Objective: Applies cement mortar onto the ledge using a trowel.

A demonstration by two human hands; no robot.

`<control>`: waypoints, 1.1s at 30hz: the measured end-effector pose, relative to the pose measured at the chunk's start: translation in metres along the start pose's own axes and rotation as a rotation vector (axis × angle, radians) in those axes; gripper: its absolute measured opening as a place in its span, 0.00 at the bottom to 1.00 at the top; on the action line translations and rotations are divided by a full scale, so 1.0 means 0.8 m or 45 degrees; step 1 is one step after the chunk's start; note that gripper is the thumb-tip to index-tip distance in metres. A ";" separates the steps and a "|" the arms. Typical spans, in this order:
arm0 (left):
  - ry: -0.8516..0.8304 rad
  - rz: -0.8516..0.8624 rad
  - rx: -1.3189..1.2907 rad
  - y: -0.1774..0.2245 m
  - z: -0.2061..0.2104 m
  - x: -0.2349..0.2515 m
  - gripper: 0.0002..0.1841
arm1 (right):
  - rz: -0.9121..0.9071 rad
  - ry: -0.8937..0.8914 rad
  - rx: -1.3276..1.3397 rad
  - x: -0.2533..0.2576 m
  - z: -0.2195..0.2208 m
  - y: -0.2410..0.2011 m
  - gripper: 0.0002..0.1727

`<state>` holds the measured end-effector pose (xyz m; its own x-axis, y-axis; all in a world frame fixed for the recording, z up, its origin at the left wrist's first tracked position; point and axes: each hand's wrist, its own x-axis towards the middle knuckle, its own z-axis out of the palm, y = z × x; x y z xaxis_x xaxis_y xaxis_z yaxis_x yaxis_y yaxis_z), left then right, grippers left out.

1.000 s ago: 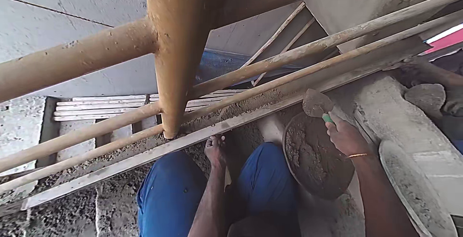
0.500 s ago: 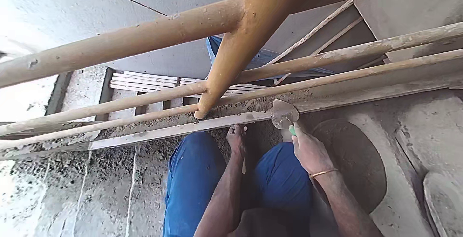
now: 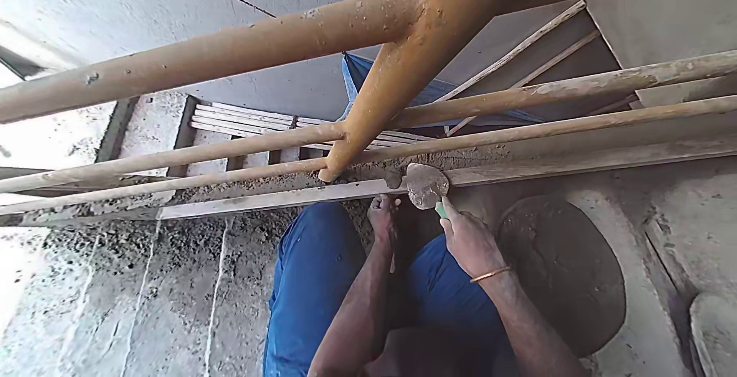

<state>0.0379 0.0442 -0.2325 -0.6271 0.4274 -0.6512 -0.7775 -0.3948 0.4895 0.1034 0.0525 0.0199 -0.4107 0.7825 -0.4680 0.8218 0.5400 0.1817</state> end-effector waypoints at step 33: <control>0.030 0.053 0.112 0.018 0.004 -0.016 0.08 | -0.318 -0.192 -0.463 0.014 -0.050 -0.130 0.30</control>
<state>0.0349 0.0355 -0.2151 -0.6582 0.3924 -0.6425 -0.7529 -0.3386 0.5644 -0.0028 0.0176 0.0299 -0.4945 0.5756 -0.6513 0.5023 0.8007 0.3264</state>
